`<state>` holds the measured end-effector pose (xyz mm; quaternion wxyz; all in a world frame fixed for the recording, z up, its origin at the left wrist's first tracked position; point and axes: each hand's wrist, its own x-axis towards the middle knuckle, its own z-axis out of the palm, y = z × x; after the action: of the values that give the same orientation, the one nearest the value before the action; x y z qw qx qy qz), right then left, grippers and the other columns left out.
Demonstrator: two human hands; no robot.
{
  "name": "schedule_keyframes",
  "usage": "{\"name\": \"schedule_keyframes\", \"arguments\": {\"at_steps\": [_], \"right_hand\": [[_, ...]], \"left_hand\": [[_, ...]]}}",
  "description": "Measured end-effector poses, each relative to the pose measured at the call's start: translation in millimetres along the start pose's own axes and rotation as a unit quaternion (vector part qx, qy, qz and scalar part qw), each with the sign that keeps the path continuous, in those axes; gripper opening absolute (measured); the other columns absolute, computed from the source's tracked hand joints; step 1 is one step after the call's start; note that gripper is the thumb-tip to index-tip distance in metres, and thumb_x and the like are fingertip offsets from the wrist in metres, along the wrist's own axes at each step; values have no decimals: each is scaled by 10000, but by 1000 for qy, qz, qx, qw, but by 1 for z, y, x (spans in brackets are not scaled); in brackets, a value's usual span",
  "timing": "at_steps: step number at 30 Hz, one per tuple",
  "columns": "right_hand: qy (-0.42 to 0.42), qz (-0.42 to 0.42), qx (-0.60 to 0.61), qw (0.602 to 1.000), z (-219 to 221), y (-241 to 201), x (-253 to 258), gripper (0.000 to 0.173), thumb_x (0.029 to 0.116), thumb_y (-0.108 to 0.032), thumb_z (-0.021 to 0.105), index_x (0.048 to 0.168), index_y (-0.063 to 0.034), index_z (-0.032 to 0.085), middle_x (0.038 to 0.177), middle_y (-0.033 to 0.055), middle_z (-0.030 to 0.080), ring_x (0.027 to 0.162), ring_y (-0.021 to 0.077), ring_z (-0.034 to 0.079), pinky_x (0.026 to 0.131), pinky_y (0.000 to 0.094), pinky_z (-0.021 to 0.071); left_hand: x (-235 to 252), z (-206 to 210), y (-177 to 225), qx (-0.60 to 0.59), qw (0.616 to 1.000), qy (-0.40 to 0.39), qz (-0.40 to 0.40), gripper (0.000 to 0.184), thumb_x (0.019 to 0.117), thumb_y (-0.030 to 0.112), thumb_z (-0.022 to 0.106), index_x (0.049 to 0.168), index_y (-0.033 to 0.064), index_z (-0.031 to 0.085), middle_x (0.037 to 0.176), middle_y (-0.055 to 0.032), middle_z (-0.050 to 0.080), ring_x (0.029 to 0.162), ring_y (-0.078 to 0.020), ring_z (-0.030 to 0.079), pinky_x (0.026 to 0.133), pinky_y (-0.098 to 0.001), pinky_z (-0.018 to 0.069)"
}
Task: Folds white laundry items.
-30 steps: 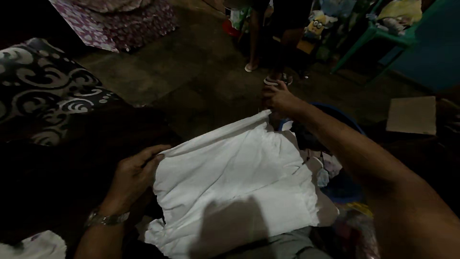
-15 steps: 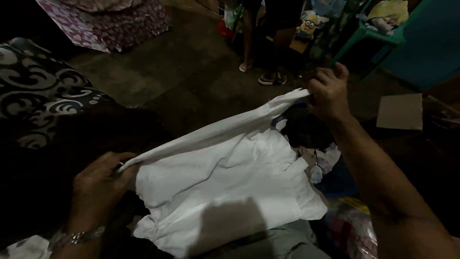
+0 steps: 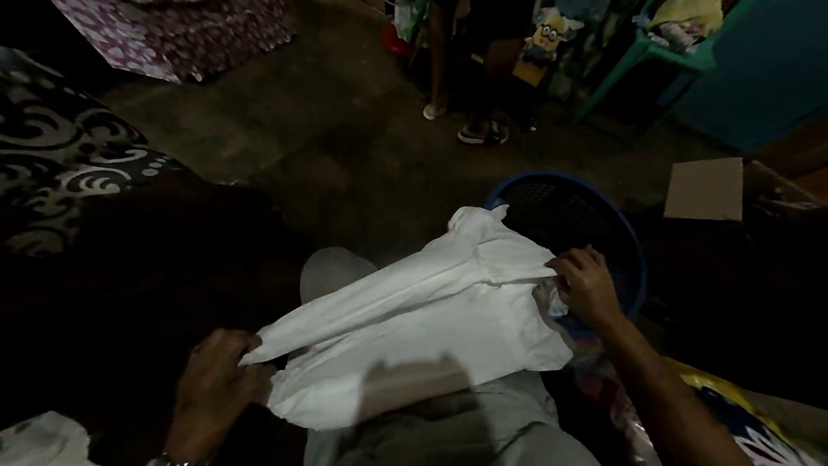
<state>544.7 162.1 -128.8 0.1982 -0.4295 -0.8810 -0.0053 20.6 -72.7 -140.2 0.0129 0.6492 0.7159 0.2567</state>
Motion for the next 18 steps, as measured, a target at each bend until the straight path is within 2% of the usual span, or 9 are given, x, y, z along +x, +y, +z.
{"name": "schedule_keyframes", "arguments": {"at_steps": [3,5,7,9,11,13,15,17,18], "right_hand": [[-91,11,50,995,-6,1,-1,153,836,0,699,978,-7,756,1003,241,703,985,455,673,940,665,479],[-246,40,96,964,-13,3,9,170,873,-27,697,1026,9,762,1087,260,697,1104,477,629,1049,687,384],[-334,97,136,928,-22,7,31,234,911,-89,686,1096,49,729,1188,287,646,1186,472,572,1081,658,357],[-273,177,207,922,-28,6,54,254,985,-90,613,1142,100,673,1226,296,617,1149,401,605,1028,554,467],[-168,250,257,918,-13,6,76,330,1075,-195,504,1229,65,637,1274,267,598,1140,358,614,990,527,500],[-156,312,288,892,15,7,100,505,1105,-368,431,1416,18,529,1387,268,560,1248,393,577,1051,577,457],[-186,389,312,847,53,6,120,736,1052,-606,399,1536,-52,386,1362,270,577,1182,401,609,980,590,495],[-200,388,358,825,81,7,124,869,1009,-696,390,1541,-9,383,1392,310,553,1236,426,591,1001,597,501],[-195,336,396,832,85,6,119,796,1062,-602,360,1484,69,425,1346,351,562,1182,434,616,928,559,544]], "left_hand": [[-7,-4,0,10,999,-33,17,266,838,121,569,953,-97,673,1005,-317,646,971,-532,622,852,-655,492],[-13,-2,-6,-33,989,-146,-9,250,804,24,687,1022,-96,718,1082,-339,652,1054,-575,599,919,-718,449],[-15,1,-13,-86,970,-222,-53,318,776,53,772,1065,-75,739,1174,-322,651,1142,-555,576,992,-705,410],[-12,-1,-16,-128,973,-175,-74,360,835,224,696,1052,-60,732,1189,-283,653,1137,-487,593,981,-644,451],[2,-4,-8,-134,975,-113,-135,464,1005,346,510,1166,-57,676,1251,-274,625,1176,-415,596,1010,-583,468],[20,0,0,-160,960,-125,-194,536,1080,358,365,1373,-51,552,1403,-288,539,1288,-397,543,1086,-560,426],[32,12,0,-184,934,-192,-238,535,1084,361,381,1477,10,471,1466,-265,494,1336,-382,510,1110,-561,403],[38,24,-3,-190,915,-239,-264,464,1082,349,450,1417,41,537,1326,-235,595,1162,-331,607,982,-535,486],[40,27,-3,-186,912,-250,-265,411,1077,326,490,1361,38,564,1229,-221,625,1034,-302,628,890,-511,509]]}}
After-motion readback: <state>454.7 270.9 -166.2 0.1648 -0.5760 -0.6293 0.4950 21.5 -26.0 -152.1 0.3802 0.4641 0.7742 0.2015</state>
